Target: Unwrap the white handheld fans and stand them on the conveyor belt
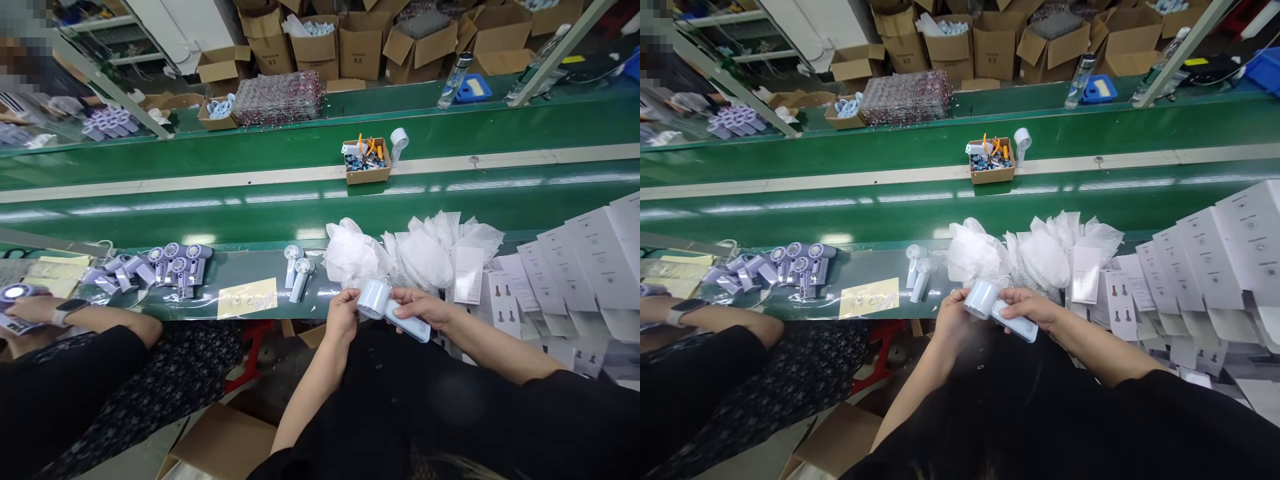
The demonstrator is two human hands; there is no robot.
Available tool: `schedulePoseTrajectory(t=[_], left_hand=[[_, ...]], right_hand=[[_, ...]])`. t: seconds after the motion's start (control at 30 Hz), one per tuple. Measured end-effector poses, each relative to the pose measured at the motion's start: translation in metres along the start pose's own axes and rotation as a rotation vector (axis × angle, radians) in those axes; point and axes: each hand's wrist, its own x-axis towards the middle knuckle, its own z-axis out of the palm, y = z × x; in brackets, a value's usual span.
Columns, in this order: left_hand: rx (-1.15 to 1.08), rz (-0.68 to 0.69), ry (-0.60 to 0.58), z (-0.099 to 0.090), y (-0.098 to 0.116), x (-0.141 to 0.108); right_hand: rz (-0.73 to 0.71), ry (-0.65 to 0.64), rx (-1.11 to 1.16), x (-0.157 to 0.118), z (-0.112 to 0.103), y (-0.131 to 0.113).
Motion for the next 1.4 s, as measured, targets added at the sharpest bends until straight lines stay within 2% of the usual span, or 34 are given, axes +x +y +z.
schedulePoseTrajectory(t=[0.1, 0.17, 0.2, 0.23, 0.27, 0.3, 0.33, 0.37, 0.4, 0.43, 0.47, 0.53, 0.6, 0.63, 0.77, 0.83, 0.9, 0.97, 1.03, 1.07, 1.1, 1.17, 1.23, 1.3, 1.33, 1.4], left_hand=[[-0.117, 0.119, -0.086, -0.018, 0.014, -0.001], [-0.150, 0.205, -0.037, -0.034, 0.021, 0.005], [-0.160, 0.180, 0.032, -0.040, 0.022, 0.010], [-0.164, 0.091, 0.106, -0.046, 0.021, 0.015], [-0.165, -0.046, 0.150, -0.049, 0.017, 0.018], [-0.171, -0.202, 0.138, -0.051, 0.011, 0.019], [-0.189, -0.353, 0.055, -0.051, 0.004, 0.018], [-0.224, -0.463, -0.087, -0.051, -0.004, 0.015], [-0.280, -0.504, -0.247, -0.051, -0.012, 0.009], [-0.347, -0.474, -0.381, -0.053, -0.019, 0.001], [-0.416, -0.398, -0.466, -0.056, -0.023, -0.007], [-0.510, -0.192, -0.486, -0.065, -0.027, -0.023], [-0.525, -0.027, -0.410, -0.075, -0.024, -0.034], [-0.510, 0.010, -0.379, -0.078, -0.021, -0.038], [-0.440, -0.054, -0.281, -0.080, -0.011, -0.043], [-0.444, -0.077, -0.179, -0.081, -0.006, -0.041], [-0.419, -0.003, 0.015, -0.089, 0.002, -0.039], [-0.277, 0.196, 0.326, -0.101, 0.013, -0.038], [0.016, 0.433, 0.604, -0.108, 0.021, -0.041], [0.178, 0.514, 0.664, -0.108, 0.024, -0.044], [0.316, 0.552, 0.654, -0.105, 0.024, -0.047], [0.445, 0.523, 0.463, -0.092, 0.019, -0.054], [0.390, 0.462, 0.197, -0.077, 0.007, -0.061], [0.237, 0.389, 0.018, -0.069, -0.006, -0.065], [0.140, 0.343, -0.012, -0.068, -0.012, -0.066], [-0.074, 0.248, 0.038, -0.071, -0.021, -0.065]], right_hand=[[-0.044, -0.020, 0.135, -0.009, -0.008, 0.009], [-0.108, -0.052, 0.253, -0.014, -0.010, 0.010], [-0.138, -0.071, 0.303, -0.015, -0.009, 0.010], [-0.164, -0.093, 0.345, -0.016, -0.007, 0.008], [-0.186, -0.113, 0.377, -0.015, -0.003, 0.006], [-0.209, -0.127, 0.399, -0.014, 0.001, 0.004], [-0.231, -0.135, 0.412, -0.013, 0.005, 0.002], [-0.248, -0.136, 0.415, -0.011, 0.009, 0.000], [-0.265, -0.128, 0.412, -0.010, 0.012, -0.001], [-0.280, -0.112, 0.406, -0.010, 0.014, -0.003], [-0.289, -0.091, 0.398, -0.010, 0.014, -0.004], [-0.299, -0.045, 0.385, -0.011, 0.013, -0.005], [-0.304, -0.004, 0.371, -0.011, 0.011, -0.004], [-0.305, 0.012, 0.365, -0.010, 0.010, -0.002], [-0.286, 0.050, 0.338, -0.002, 0.009, 0.006], [-0.265, 0.086, 0.289, -0.001, 0.004, 0.007], [-0.232, 0.154, 0.196, -0.004, -0.005, 0.005], [-0.197, 0.216, 0.108, -0.012, -0.012, 0.000], [-0.135, 0.176, 0.057, -0.018, -0.009, -0.002], [-0.081, 0.106, 0.034, -0.018, -0.002, -0.002], [-0.013, 0.014, 0.006, -0.016, 0.008, -0.001], [0.136, -0.169, -0.056, -0.004, 0.035, 0.006], [0.219, -0.256, -0.073, 0.014, 0.061, 0.014], [0.244, -0.272, -0.061, 0.031, 0.077, 0.021], [0.246, -0.270, -0.059, 0.037, 0.080, 0.023], [0.258, -0.263, -0.078, 0.045, 0.076, 0.026]])
